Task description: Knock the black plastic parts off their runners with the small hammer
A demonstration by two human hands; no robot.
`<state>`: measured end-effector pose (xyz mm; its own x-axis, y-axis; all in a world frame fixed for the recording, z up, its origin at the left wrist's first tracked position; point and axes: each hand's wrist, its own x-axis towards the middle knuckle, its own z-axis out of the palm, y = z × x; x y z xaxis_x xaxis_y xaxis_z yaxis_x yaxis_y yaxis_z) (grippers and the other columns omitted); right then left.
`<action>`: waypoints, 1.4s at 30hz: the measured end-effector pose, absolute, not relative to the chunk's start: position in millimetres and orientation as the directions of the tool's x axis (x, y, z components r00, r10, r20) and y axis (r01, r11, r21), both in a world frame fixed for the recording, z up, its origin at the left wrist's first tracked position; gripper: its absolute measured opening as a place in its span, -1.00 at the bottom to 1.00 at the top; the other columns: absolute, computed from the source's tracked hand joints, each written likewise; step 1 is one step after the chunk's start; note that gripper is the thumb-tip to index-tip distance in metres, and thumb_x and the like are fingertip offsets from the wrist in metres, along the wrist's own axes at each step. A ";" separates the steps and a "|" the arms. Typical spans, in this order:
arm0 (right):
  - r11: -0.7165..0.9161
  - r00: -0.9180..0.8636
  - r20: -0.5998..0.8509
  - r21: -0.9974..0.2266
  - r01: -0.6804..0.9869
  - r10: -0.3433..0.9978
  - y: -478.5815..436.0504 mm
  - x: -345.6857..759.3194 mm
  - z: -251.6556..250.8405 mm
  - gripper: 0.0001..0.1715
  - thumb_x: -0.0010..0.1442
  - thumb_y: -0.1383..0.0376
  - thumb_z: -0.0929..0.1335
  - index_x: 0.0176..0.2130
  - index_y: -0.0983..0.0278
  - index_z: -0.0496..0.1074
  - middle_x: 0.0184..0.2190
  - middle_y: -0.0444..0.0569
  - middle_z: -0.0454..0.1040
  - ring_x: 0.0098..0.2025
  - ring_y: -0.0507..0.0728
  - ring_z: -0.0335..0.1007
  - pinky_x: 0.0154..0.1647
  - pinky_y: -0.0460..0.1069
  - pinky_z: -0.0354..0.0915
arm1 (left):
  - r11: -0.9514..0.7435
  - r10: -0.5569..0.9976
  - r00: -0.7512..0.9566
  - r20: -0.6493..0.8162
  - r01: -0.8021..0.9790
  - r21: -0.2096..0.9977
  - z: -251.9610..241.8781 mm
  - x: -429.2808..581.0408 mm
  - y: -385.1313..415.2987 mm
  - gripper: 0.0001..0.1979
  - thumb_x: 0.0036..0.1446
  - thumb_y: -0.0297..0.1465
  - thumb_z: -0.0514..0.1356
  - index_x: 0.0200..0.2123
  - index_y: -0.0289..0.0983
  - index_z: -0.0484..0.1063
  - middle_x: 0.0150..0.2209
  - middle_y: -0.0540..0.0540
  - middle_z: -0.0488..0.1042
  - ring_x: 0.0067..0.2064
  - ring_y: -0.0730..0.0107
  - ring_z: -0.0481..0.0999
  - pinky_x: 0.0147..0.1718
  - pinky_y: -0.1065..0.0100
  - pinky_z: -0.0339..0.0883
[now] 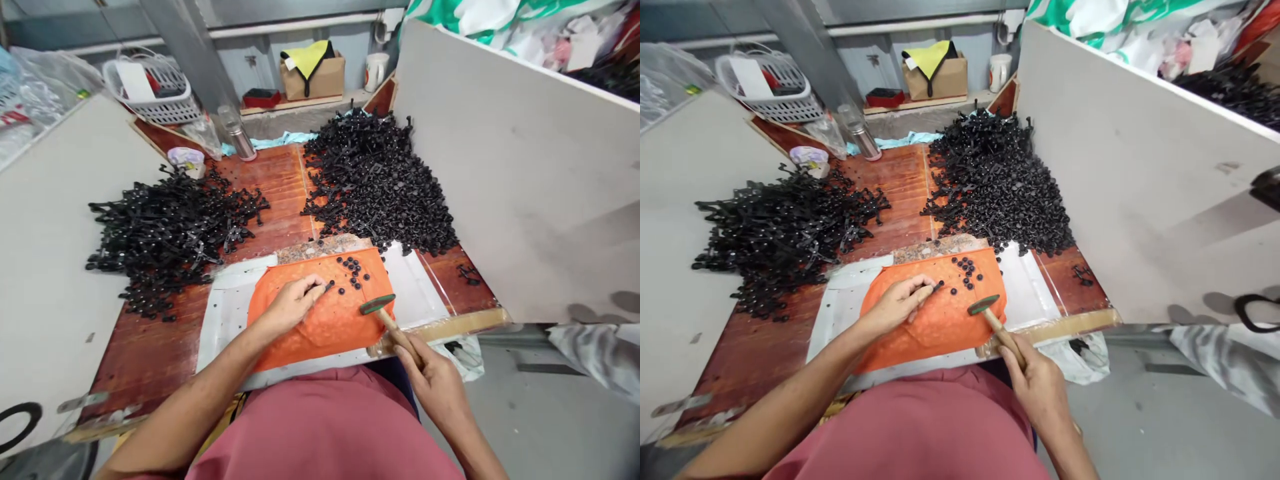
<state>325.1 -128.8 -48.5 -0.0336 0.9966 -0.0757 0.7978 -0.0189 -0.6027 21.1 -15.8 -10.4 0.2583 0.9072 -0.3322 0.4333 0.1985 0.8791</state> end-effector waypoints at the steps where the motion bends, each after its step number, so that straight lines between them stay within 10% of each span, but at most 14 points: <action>1: -0.004 -0.049 -0.075 -0.582 0.813 0.996 -130.7 323.9 -49.9 -0.56 0.43 0.05 0.24 0.15 0.09 0.51 -0.17 -0.09 0.69 -0.24 0.17 0.66 -0.31 -0.05 0.46 | 0.170 0.908 0.272 -0.317 0.452 0.875 -11.6 22.9 -14.7 -0.70 0.31 -0.11 0.07 -0.24 -0.22 0.38 -0.53 0.12 0.19 -0.56 0.52 0.18 -0.60 0.48 0.07; 26: 0.027 -0.083 -0.076 -0.557 0.830 0.994 -131.1 315.4 -47.6 -0.54 0.46 0.17 0.23 0.26 0.05 0.41 -0.05 -0.09 0.67 -0.18 0.15 0.66 -0.19 -0.02 0.51 | -0.042 0.886 0.386 -0.259 0.622 0.782 -12.2 36.4 -6.1 -0.68 0.30 -0.17 0.05 -0.34 -0.25 0.45 -0.40 0.01 0.43 -0.33 0.37 0.38 -0.31 0.40 0.19; 36: 0.229 -0.126 0.245 -0.458 0.859 0.961 -104.1 300.2 -7.4 -0.43 0.47 0.24 0.21 0.40 0.10 0.22 -0.06 -0.02 0.64 -0.21 0.11 0.61 -0.24 -0.05 0.42 | 0.017 0.883 0.377 -0.280 0.570 0.821 -13.9 37.6 -6.0 -0.65 0.27 -0.12 0.07 -0.33 -0.25 0.47 -0.44 0.02 0.40 -0.39 0.40 0.32 -0.37 0.41 0.15; 42: 0.296 -0.253 0.185 -0.265 0.918 0.950 -96.5 287.8 -10.9 -0.41 0.48 0.25 0.20 0.42 0.13 0.19 -0.32 -0.08 0.59 -0.45 0.09 0.50 -0.45 -0.04 0.26 | -0.016 0.884 0.393 -0.253 0.567 0.823 -19.6 36.9 -5.0 -0.71 0.26 -0.21 0.07 -0.36 -0.26 0.45 -0.46 0.03 0.37 -0.39 0.41 0.32 -0.38 0.41 0.12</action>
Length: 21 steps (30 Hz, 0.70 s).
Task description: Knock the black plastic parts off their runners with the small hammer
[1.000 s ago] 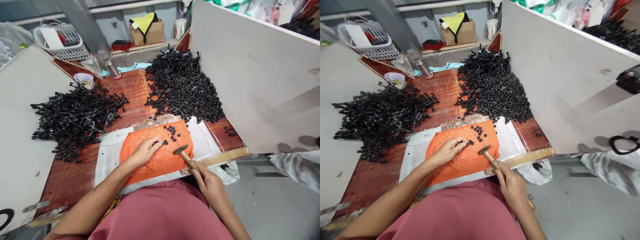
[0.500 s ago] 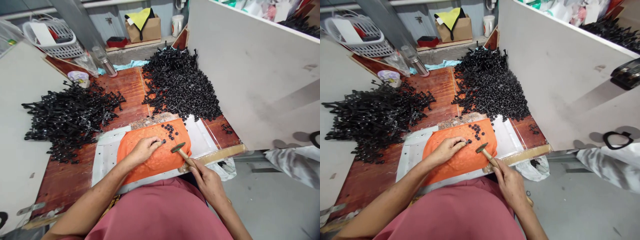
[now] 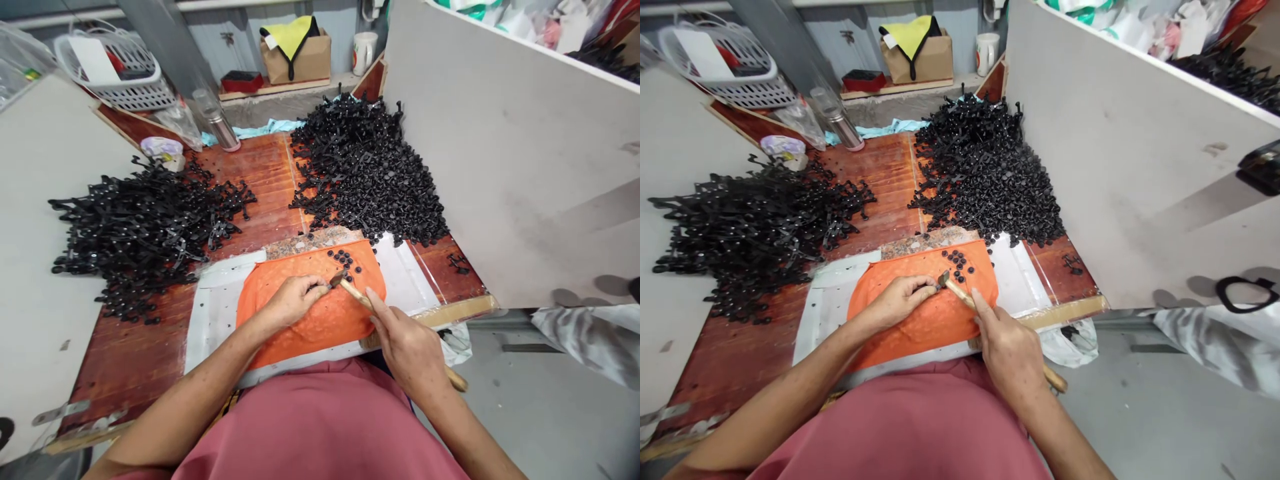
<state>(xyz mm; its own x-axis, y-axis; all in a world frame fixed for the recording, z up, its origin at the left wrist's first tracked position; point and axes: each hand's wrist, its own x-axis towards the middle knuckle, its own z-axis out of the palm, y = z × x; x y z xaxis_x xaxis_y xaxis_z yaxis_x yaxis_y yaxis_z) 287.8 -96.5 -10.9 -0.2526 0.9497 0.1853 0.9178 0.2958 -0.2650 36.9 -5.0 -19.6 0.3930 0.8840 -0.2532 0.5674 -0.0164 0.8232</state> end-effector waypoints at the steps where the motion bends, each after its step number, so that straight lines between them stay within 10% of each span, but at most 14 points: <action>1: 0.292 -0.239 0.213 -0.268 0.918 0.947 -96.8 287.4 -10.9 -0.40 0.48 0.25 0.20 0.43 0.14 0.17 -0.30 -0.07 0.59 -0.43 0.09 0.51 -0.42 -0.05 0.27 | -0.024 0.884 0.395 -0.249 0.571 0.820 -19.5 37.1 -5.1 -0.71 0.27 -0.20 0.07 -0.36 -0.26 0.46 -0.47 0.04 0.36 -0.39 0.41 0.31 -0.39 0.42 0.12; 21: 0.247 -0.198 0.189 -0.284 0.927 0.962 -94.2 285.7 -18.8 -0.43 0.47 0.26 0.20 0.40 0.17 0.23 -0.24 -0.04 0.64 -0.40 0.10 0.56 -0.45 -0.05 0.29 | -0.087 0.889 0.387 -0.245 0.667 0.740 -11.3 41.2 -9.0 -0.72 0.30 -0.24 0.06 -0.36 -0.25 0.42 -0.43 0.00 0.45 -0.35 0.35 0.42 -0.33 0.38 0.15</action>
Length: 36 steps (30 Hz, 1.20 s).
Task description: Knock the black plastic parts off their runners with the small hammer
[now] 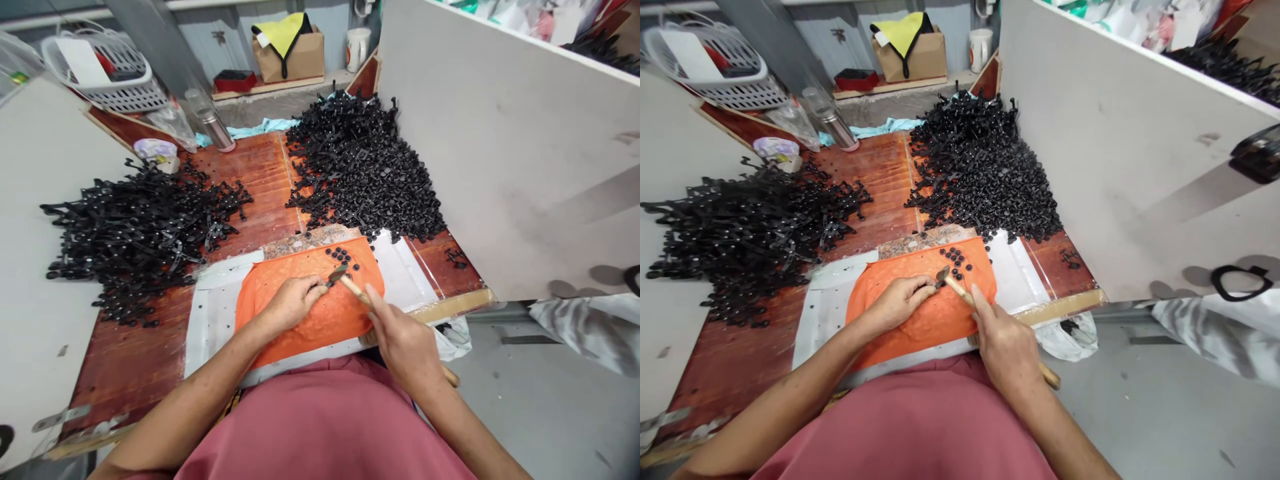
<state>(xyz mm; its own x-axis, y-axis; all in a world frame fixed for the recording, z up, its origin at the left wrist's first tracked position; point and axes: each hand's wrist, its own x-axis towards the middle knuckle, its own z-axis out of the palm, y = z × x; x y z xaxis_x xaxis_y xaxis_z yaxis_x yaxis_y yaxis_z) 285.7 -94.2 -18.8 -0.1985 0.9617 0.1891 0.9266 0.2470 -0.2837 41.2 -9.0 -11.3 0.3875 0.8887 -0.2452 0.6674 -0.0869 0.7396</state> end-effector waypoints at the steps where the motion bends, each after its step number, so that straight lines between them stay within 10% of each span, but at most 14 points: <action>1: 0.240 -0.202 0.161 -0.278 0.930 0.966 -93.8 285.2 -19.2 -0.43 0.46 0.27 0.21 0.39 0.17 0.25 -0.24 -0.04 0.65 -0.41 0.11 0.56 -0.46 -0.05 0.29 | -0.089 0.887 0.389 -0.247 0.671 0.736 -11.0 41.5 -9.0 -0.73 0.30 -0.24 0.07 -0.36 -0.25 0.42 -0.43 0.00 0.46 -0.35 0.35 0.42 -0.32 0.38 0.15; 12: 0.037 -0.012 0.045 -0.619 0.785 0.999 -91.6 293.2 -21.1 -0.46 0.47 0.19 0.21 0.37 0.12 0.28 0.09 -0.01 0.60 -0.09 0.17 0.63 -0.15 -0.02 0.46 | 0.138 0.910 0.299 -0.288 0.435 0.890 -2.1 32.6 -10.6 -0.64 0.32 -0.07 0.05 -0.34 -0.23 0.31 -0.48 0.08 0.21 -0.51 0.49 0.17 -0.54 0.45 0.04; 17: 0.059 -0.062 0.007 -0.453 0.890 0.998 -105.1 291.6 -29.5 -0.45 0.46 0.22 0.23 0.37 0.07 0.28 -0.06 -0.05 0.67 -0.20 0.18 0.65 -0.28 -0.02 0.45 | 0.279 0.898 0.270 -0.346 0.258 0.925 -2.6 32.3 -14.8 -0.53 0.20 0.06 0.18 -0.39 -0.24 0.25 -0.55 0.14 0.07 -0.56 0.55 0.05 -0.61 0.49 -0.05; 23: 0.068 -0.073 -0.009 -0.288 0.955 0.997 -114.8 286.3 -35.9 -0.43 0.43 0.24 0.27 0.37 0.05 0.26 -0.16 -0.06 0.68 -0.36 0.16 0.63 -0.39 -0.02 0.42 | 0.460 0.847 0.282 -0.451 0.039 0.887 2.8 29.1 -20.8 -0.57 0.14 -0.02 0.32 -0.23 -0.23 0.31 -0.39 0.05 0.39 -0.48 0.52 0.43 -0.49 0.50 0.29; 36: 0.058 -0.086 -0.047 -0.420 0.906 0.995 -114.2 286.8 -51.5 -0.43 0.46 0.25 0.22 0.39 0.03 0.23 -0.11 -0.04 0.66 -0.25 0.16 0.64 -0.24 0.03 0.51 | 0.738 0.674 0.450 -0.587 -0.373 0.562 5.1 28.9 -33.5 -0.82 0.21 -0.38 0.31 -0.17 -0.32 0.43 -0.40 0.01 0.34 -0.60 0.70 0.18 -0.66 0.61 0.20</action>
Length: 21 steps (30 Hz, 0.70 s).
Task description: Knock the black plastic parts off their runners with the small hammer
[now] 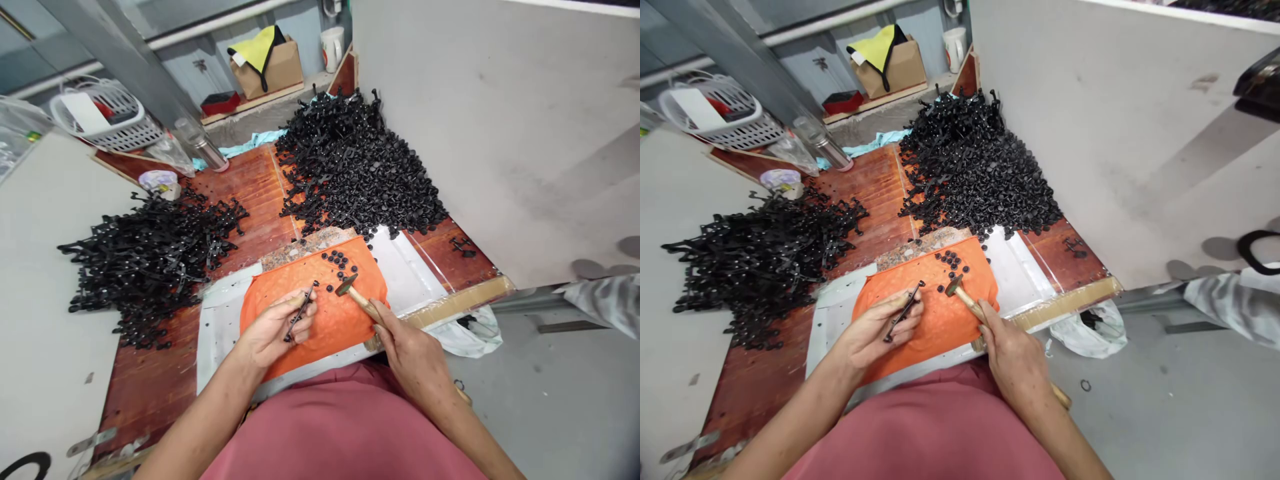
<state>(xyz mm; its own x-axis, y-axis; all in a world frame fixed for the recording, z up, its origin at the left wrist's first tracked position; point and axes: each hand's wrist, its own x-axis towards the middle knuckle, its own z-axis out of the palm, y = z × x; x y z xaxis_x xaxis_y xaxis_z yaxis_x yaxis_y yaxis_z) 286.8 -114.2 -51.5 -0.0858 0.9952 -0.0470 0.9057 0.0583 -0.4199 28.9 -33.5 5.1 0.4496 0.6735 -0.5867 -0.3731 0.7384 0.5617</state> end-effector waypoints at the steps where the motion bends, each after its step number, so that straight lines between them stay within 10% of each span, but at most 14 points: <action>1: 0.064 -0.090 -0.042 -0.424 0.903 0.995 -114.2 286.6 -51.5 -0.43 0.46 0.25 0.21 0.39 0.04 0.23 -0.10 -0.03 0.66 -0.25 0.16 0.64 -0.24 0.03 0.51 | 0.774 0.634 0.491 -0.598 -0.407 0.485 5.2 27.9 -33.3 -0.84 0.21 -0.41 0.30 -0.17 -0.32 0.43 -0.39 0.01 0.32 -0.61 0.71 0.14 -0.71 0.65 0.12; 9: 0.077 -0.091 -0.015 -0.404 0.912 0.996 -114.4 285.3 -50.5 -0.44 0.45 0.27 0.22 0.37 0.09 0.26 -0.14 -0.01 0.67 -0.32 0.16 0.63 -0.33 0.01 0.48 | 0.798 0.589 0.583 -0.560 -0.527 0.291 7.3 30.3 -39.1 -0.85 0.21 -0.39 0.28 -0.29 -0.28 0.33 -0.39 0.04 0.19 -0.63 0.77 -0.04 -0.83 0.77 -0.22; 21: 0.114 -0.110 0.030 -0.378 0.919 0.993 -116.7 285.8 -51.3 -0.46 0.45 0.24 0.22 0.35 0.12 0.29 -0.18 -0.04 0.66 -0.37 0.16 0.59 -0.41 0.01 0.40 | 0.547 0.805 0.215 -0.553 0.091 0.832 0.7 35.1 -30.2 -0.55 0.14 0.01 0.33 -0.24 -0.26 0.38 -0.58 0.17 0.20 -0.68 0.71 -0.04 -0.75 0.58 -0.18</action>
<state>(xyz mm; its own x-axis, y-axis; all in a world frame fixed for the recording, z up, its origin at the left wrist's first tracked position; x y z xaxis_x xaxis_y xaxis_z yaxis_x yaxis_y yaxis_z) 285.8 -116.7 -51.3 -0.1105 0.9934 0.0299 0.9187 0.1136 -0.3784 35.1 -30.2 0.7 0.2147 0.8051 -0.5529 0.0907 0.5472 0.8321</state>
